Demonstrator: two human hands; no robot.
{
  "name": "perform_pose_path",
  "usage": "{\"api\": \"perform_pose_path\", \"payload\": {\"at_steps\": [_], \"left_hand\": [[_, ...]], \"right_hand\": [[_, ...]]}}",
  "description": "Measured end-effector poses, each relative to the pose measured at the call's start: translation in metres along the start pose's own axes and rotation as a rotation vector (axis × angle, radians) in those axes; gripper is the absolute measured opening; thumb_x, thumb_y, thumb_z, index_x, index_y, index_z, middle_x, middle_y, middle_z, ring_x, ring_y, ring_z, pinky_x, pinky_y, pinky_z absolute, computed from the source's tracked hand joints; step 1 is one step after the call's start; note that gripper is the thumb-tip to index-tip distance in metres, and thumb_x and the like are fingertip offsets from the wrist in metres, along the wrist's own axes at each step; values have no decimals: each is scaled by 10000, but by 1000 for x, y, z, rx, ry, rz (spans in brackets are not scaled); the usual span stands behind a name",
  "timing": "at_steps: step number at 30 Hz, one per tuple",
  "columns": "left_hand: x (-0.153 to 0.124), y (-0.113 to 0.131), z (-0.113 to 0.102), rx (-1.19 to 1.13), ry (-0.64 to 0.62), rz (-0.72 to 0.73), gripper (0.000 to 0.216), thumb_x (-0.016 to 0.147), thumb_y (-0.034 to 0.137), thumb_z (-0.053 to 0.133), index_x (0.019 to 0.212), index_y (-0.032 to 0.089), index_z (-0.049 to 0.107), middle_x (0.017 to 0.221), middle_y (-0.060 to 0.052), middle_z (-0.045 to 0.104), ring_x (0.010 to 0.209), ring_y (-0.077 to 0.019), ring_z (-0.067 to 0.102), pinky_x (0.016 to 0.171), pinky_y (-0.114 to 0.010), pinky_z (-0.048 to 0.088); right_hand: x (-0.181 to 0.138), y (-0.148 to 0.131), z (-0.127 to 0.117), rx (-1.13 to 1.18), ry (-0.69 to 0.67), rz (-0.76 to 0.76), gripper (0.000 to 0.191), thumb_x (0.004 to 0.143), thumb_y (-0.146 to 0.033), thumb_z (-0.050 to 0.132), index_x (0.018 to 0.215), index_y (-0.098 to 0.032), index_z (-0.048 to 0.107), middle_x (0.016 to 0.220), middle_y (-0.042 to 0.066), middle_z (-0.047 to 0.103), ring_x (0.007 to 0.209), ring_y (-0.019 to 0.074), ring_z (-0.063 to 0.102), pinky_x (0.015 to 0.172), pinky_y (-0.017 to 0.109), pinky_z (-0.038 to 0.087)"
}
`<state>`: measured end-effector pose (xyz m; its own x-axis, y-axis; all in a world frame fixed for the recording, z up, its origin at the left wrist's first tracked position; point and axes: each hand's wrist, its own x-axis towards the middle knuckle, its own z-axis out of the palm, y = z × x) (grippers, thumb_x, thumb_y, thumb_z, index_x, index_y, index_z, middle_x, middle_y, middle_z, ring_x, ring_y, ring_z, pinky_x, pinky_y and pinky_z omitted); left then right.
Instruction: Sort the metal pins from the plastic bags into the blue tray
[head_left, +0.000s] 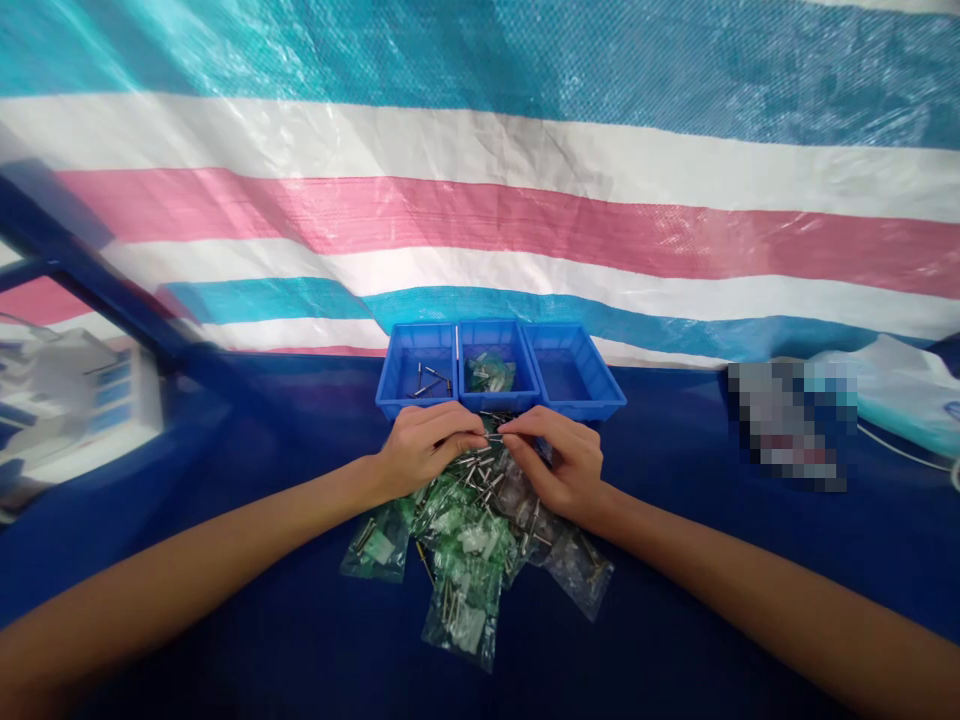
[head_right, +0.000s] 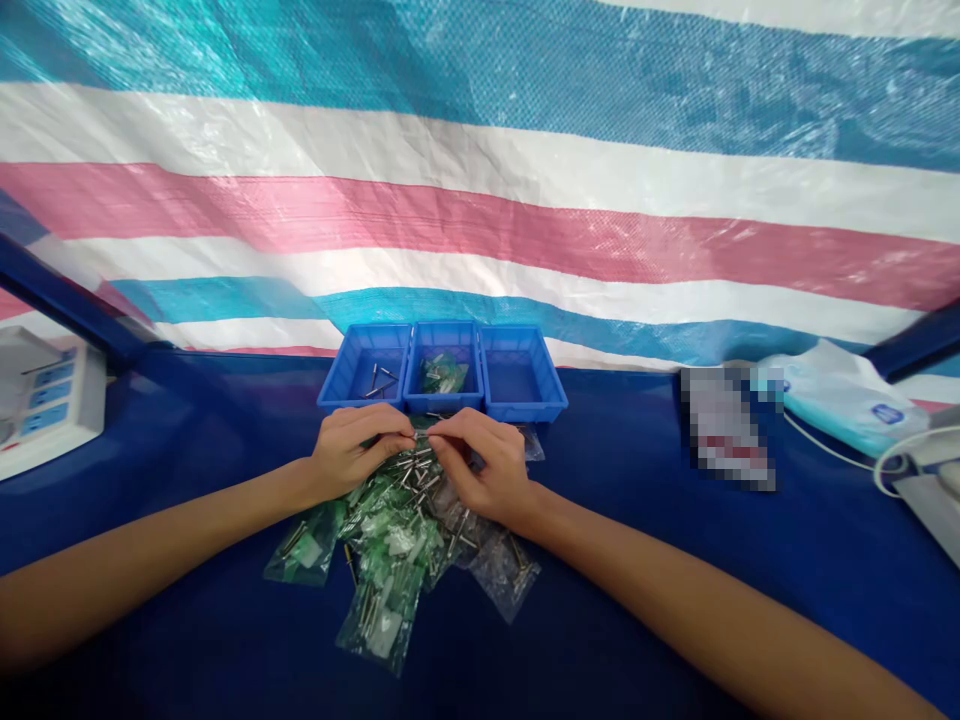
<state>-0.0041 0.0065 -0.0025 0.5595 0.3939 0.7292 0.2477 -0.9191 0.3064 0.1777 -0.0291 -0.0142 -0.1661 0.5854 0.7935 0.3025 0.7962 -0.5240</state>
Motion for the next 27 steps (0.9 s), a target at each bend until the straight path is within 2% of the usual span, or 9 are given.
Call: {"api": "perform_pose_path", "payload": {"at_steps": [16, 27], "left_hand": [[-1, -1, 1, -29, -2, 40, 100, 849, 220, 561, 803, 134, 586, 655, -14, 624, 554, -78, 561, 512, -167, 422], [0, 0, 0, -55, -19, 37, 97, 854, 213, 552, 809, 134, 584, 678, -23, 633, 563, -80, 555, 512, -173, 416]], "right_hand": [[2, -2, -2, -45, -90, 42, 124, 844, -136, 471, 864, -160, 591, 669, 31, 605, 592, 126, 562, 525, 248, 449], [0, 0, 0, -32, -48, 58, 65, 820, -120, 515, 802, -167, 556, 625, -3, 548, 540, 103, 512, 504, 228, 413]]}}
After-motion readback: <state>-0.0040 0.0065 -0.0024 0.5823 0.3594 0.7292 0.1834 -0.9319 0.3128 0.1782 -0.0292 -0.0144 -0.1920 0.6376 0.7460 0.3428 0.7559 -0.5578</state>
